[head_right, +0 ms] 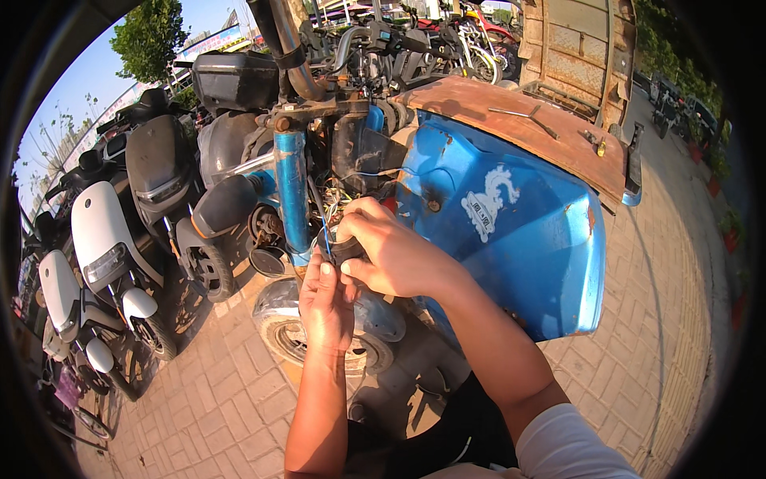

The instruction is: The person removes the scooter's dashboard cover using a screwdriver, then uses pliers to strip and connect wires near the handlebar area. They wrap the connections with electrical tape and reposition the dashboard cover.

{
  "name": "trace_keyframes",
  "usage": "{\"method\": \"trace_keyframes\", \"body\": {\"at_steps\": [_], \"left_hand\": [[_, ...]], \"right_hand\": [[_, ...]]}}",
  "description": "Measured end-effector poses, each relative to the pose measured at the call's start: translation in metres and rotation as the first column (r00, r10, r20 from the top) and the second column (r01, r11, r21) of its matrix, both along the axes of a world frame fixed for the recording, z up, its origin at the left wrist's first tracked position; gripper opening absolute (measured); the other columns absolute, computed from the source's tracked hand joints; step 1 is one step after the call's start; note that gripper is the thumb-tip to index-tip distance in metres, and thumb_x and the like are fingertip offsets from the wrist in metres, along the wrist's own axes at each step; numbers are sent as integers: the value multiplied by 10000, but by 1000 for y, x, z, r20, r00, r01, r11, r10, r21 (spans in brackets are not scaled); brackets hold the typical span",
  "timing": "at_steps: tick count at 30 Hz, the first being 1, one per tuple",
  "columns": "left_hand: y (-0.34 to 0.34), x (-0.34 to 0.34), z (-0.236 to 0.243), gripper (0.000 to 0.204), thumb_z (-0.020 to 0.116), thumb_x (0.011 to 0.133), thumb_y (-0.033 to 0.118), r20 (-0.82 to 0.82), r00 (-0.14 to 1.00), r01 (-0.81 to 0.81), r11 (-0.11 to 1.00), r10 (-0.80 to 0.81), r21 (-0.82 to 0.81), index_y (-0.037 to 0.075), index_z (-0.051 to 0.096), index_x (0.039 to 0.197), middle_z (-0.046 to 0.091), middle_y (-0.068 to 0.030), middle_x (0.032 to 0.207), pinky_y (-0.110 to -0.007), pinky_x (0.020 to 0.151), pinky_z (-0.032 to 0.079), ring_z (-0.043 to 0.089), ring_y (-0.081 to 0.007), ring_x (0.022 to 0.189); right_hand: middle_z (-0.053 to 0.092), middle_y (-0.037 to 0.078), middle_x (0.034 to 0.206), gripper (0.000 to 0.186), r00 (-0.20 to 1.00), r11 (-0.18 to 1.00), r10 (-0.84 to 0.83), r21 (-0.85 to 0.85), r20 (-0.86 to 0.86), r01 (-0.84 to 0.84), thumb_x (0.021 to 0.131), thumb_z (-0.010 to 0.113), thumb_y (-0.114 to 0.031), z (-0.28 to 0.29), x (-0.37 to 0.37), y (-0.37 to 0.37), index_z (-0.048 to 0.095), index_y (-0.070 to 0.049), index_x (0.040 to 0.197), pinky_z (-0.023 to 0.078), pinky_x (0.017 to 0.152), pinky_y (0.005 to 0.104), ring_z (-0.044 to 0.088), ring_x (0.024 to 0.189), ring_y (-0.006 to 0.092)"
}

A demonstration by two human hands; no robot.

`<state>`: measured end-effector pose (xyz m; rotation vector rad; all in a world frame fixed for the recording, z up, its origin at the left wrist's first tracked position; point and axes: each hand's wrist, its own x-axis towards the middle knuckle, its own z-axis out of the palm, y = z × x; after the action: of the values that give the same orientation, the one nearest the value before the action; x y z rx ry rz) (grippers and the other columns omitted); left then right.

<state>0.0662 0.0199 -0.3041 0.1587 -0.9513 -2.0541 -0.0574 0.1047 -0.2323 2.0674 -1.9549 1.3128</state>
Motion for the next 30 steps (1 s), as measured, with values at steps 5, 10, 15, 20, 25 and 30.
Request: {"method": "trace_keyframes", "body": {"at_steps": [5, 10, 15, 20, 25, 30], "left_hand": [[8, 5, -8, 240, 627, 944, 131, 222, 941, -216, 957, 257, -194, -13, 593, 1133, 581, 8, 819, -199, 587, 379, 460, -52, 658], [9, 2, -20, 182, 583, 969, 148, 206, 827, -311, 731, 523, -608, -29, 608, 1000, 621, -44, 900, -244, 698, 470, 548, -98, 770], [13, 0, -30, 179, 541, 983, 108, 215, 829, -312, 746, 516, -588, -30, 598, 1083, 624, -66, 1001, -290, 799, 478, 571, -134, 903], [42, -6, -28, 278, 565, 981, 134, 151, 923, -259, 862, 353, -436, -45, 578, 1193, 629, -81, 1045, -288, 900, 447, 573, -147, 997], [41, -5, -12, 481, 448, 1021, 407, 139, 989, -57, 997, 50, 46, -26, 631, 1122, 592, -8, 851, -233, 629, 339, 422, -79, 686], [27, -10, -2, 298, 497, 1007, 314, -40, 993, 118, 950, -111, 289, 60, 597, 887, 578, -10, 826, -274, 669, 388, 478, -111, 730]], "right_hand": [[603, 208, 1015, 324, 994, 991, -104, 84, 22, 102, 767, 764, -186, 3, 8, 11, 569, 18, 925, 475, 807, 417, 600, 975, 392], [613, 193, 892, 344, 984, 981, -168, 112, 60, 160, 760, 763, -267, -7, 13, 19, 604, 19, 865, 474, 729, 415, 601, 860, 365], [623, 129, 864, 360, 980, 984, -146, 127, 136, 129, 795, 777, -288, 1, 16, 23, 618, 20, 890, 479, 710, 334, 608, 781, 234], [643, 83, 849, 324, 934, 971, -99, 237, 342, 16, 836, 752, -250, 6, 15, 14, 646, 19, 982, 477, 648, 291, 586, 742, 116], [676, 154, 791, 236, 823, 996, -90, 69, 561, 61, 883, 639, -164, -11, 15, 5, 643, 36, 1008, 488, 587, 331, 662, 654, 181], [653, 162, 816, 294, 820, 996, -13, 76, 572, -37, 862, 611, -70, -17, -1, 2, 584, 67, 1121, 515, 612, 338, 660, 654, 215]]}}
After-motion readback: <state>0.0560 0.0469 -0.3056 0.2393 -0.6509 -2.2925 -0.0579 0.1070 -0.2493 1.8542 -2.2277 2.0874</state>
